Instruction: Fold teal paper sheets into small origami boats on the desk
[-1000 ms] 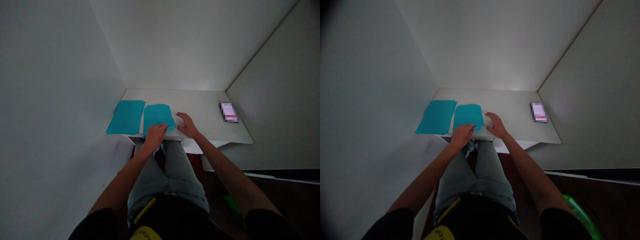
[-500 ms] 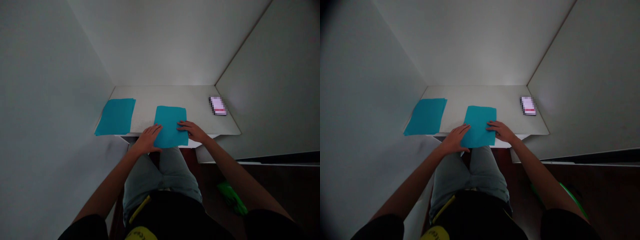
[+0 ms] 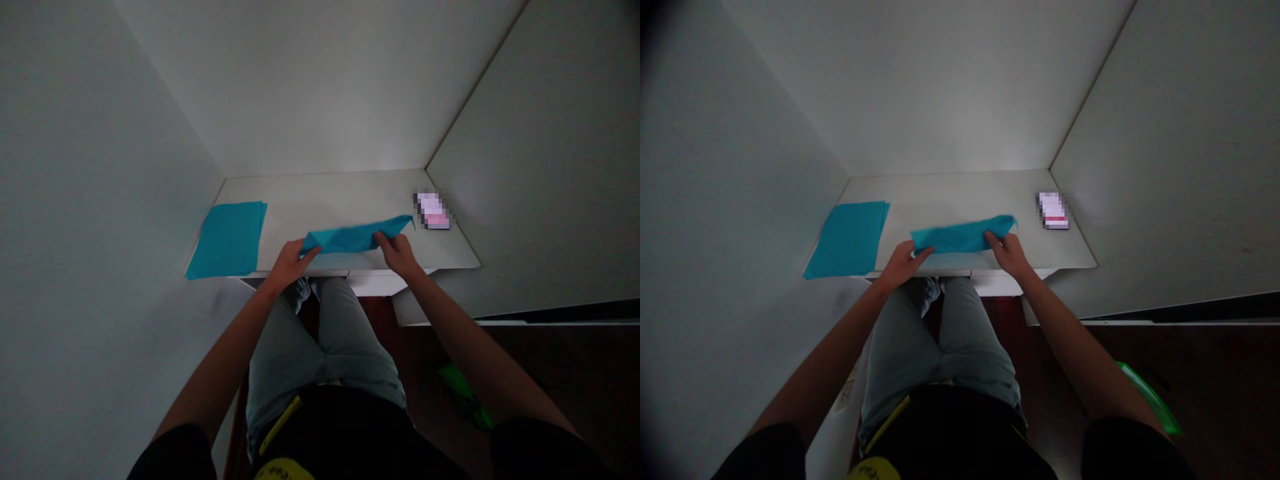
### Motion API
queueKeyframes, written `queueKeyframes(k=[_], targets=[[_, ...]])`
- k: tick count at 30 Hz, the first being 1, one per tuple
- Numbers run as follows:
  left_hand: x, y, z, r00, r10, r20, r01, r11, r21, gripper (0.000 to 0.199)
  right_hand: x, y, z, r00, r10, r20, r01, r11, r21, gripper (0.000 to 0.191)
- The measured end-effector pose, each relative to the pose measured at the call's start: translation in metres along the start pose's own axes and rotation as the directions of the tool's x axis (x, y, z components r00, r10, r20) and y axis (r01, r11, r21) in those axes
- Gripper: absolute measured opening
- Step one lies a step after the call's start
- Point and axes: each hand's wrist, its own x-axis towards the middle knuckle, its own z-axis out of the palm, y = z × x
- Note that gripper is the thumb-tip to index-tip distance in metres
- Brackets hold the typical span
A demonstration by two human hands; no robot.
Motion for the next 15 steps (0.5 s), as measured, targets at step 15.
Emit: queueKeyframes(k=[15], targets=[[0.042,-0.004,-0.002,0.967,-0.194,-0.164,0.094,0.873,-0.478,0.064,0.035,0.014,0.007,0.988,0.075,0.135,-0.113,0.946,0.304,0.062]])
